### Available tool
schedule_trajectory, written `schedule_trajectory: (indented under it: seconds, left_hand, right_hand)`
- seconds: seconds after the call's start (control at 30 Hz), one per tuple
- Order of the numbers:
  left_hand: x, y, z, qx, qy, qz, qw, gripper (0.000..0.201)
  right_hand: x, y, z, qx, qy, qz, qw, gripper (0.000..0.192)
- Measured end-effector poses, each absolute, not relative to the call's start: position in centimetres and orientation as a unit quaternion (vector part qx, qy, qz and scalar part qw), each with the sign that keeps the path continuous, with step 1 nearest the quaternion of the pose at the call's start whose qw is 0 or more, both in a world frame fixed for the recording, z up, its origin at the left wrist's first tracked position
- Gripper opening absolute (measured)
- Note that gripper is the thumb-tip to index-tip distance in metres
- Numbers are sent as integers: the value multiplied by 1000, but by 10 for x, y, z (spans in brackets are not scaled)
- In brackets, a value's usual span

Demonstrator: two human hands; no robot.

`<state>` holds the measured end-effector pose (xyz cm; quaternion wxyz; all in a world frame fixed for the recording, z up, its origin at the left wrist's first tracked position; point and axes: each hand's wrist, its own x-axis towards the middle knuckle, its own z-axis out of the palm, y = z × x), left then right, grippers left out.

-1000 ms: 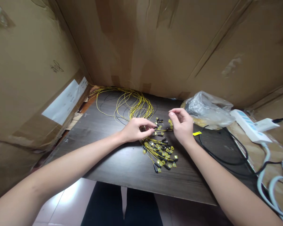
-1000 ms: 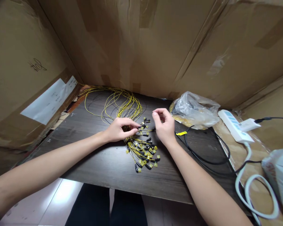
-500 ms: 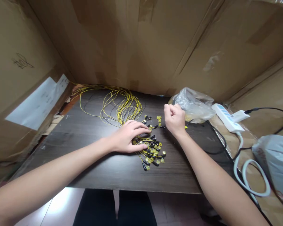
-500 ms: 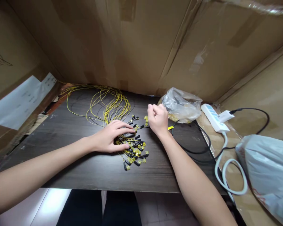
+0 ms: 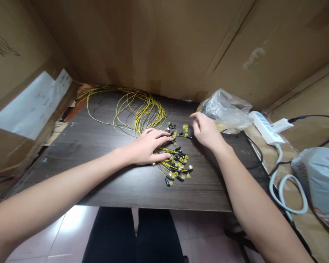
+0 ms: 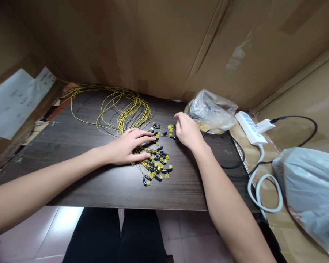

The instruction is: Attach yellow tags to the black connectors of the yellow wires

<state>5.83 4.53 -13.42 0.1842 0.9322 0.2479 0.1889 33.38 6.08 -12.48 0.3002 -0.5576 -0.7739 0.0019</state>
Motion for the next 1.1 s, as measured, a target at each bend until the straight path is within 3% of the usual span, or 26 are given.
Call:
schedule_trajectory:
  seconds: [0.17,0.4,0.6,0.73,0.87,1.1]
  left_hand:
    - [55,50,-136,932,271,162,177,62]
    - [53,54,-138,923,254,211,196,50]
    - [56,58,-138,876,219,361,234,64]
    - [58,57,-134,835,236,427,254,36]
    - [58,58,-132,822,222,481,211,61]
    - [51,58,-129,837,194,440,261,30]
  right_hand:
    - [336,66,-137,-507,-833,-10,222,42]
    - [334,65,-133,-521,-831,-17,194,27]
    - [332,63,-130,-531,-827,-35,183,22]
    - [331,62,-129,-531,-824,-43,193,23]
    - [329,61,-128,-525,-826,-44,200,23]
    - [328,61,-130,-522,-824,-53,212,22]
